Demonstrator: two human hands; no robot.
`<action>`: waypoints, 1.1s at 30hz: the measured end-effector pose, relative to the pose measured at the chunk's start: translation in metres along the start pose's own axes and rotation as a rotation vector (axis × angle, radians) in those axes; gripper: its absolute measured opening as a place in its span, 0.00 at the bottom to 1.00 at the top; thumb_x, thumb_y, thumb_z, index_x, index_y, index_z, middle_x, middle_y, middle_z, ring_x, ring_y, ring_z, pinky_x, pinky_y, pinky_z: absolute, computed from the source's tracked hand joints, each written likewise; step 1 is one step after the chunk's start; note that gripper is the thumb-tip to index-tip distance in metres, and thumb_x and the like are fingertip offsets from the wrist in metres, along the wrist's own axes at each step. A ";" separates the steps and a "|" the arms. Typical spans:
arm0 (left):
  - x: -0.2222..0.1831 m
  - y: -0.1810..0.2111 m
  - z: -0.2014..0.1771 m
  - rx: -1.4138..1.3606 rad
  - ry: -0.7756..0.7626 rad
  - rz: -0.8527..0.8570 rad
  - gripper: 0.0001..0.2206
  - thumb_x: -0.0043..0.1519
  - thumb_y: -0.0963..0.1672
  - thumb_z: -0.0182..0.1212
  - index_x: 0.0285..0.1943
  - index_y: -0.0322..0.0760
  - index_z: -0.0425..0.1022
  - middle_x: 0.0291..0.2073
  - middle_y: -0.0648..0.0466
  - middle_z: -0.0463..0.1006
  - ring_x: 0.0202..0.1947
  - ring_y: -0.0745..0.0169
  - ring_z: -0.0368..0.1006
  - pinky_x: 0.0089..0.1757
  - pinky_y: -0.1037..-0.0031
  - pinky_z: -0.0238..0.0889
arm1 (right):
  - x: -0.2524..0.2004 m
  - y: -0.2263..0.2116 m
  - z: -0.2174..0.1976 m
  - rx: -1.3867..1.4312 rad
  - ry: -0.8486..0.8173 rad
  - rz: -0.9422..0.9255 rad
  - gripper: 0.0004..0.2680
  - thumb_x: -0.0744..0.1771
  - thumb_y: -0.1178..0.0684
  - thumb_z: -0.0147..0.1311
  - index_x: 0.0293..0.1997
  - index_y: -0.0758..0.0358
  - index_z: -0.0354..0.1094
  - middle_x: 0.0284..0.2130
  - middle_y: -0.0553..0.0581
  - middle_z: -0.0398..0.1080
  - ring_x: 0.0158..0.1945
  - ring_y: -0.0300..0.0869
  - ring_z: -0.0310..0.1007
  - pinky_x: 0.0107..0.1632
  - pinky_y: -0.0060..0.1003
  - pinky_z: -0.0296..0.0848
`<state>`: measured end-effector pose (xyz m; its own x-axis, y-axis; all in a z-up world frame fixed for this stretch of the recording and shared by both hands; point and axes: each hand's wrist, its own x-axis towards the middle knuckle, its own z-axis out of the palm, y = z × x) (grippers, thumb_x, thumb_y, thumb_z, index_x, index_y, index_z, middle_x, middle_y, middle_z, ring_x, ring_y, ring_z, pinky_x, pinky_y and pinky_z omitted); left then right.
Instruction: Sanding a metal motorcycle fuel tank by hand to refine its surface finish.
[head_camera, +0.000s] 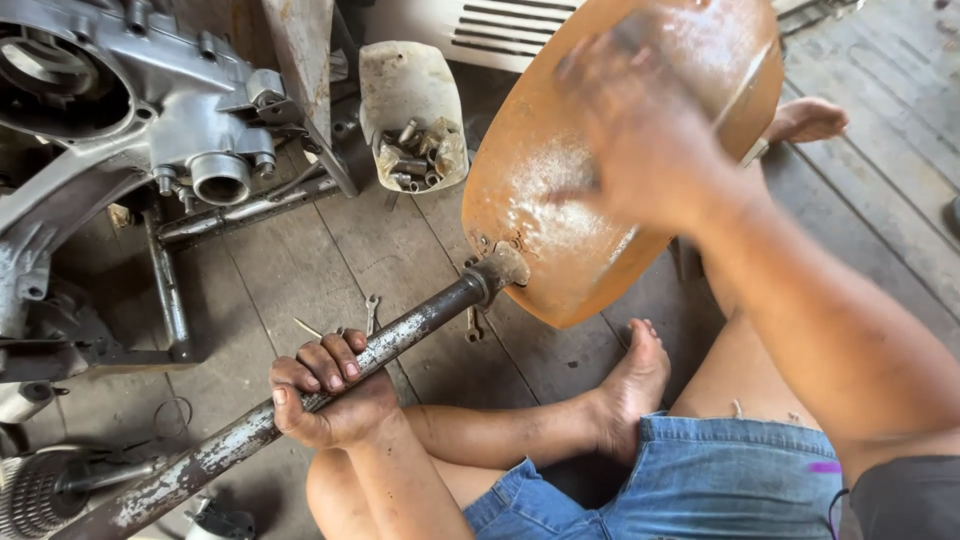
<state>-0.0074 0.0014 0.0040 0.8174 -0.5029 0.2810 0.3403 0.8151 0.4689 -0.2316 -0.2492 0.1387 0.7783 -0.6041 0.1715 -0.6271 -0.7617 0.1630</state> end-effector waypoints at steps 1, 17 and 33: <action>0.000 -0.001 0.000 -0.009 0.006 -0.008 0.11 0.63 0.51 0.59 0.28 0.49 0.71 0.16 0.65 0.68 0.20 0.71 0.68 0.38 0.69 0.70 | -0.011 -0.021 0.002 -0.100 0.038 -0.137 0.47 0.58 0.20 0.55 0.76 0.75 0.47 0.74 0.74 0.49 0.76 0.62 0.45 0.73 0.54 0.46; -0.004 -0.003 0.001 -0.023 -0.071 -0.009 0.10 0.64 0.49 0.55 0.31 0.46 0.71 0.18 0.62 0.68 0.22 0.68 0.69 0.41 0.66 0.72 | -0.001 0.114 0.017 0.061 0.099 0.056 0.28 0.69 0.43 0.55 0.75 0.72 0.58 0.66 0.80 0.63 0.63 0.72 0.61 0.61 0.63 0.58; -0.004 -0.004 -0.001 0.024 -0.058 -0.011 0.11 0.64 0.51 0.56 0.31 0.49 0.71 0.18 0.66 0.68 0.22 0.72 0.69 0.42 0.68 0.70 | -0.055 -0.018 0.024 -0.133 -0.082 -0.416 0.46 0.59 0.09 0.36 0.75 0.59 0.45 0.76 0.62 0.42 0.78 0.54 0.37 0.77 0.51 0.38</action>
<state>-0.0114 0.0006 0.0004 0.7850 -0.5281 0.3239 0.3371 0.8027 0.4920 -0.2627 -0.2076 0.1027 0.9618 -0.2735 -0.0120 -0.2548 -0.9101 0.3267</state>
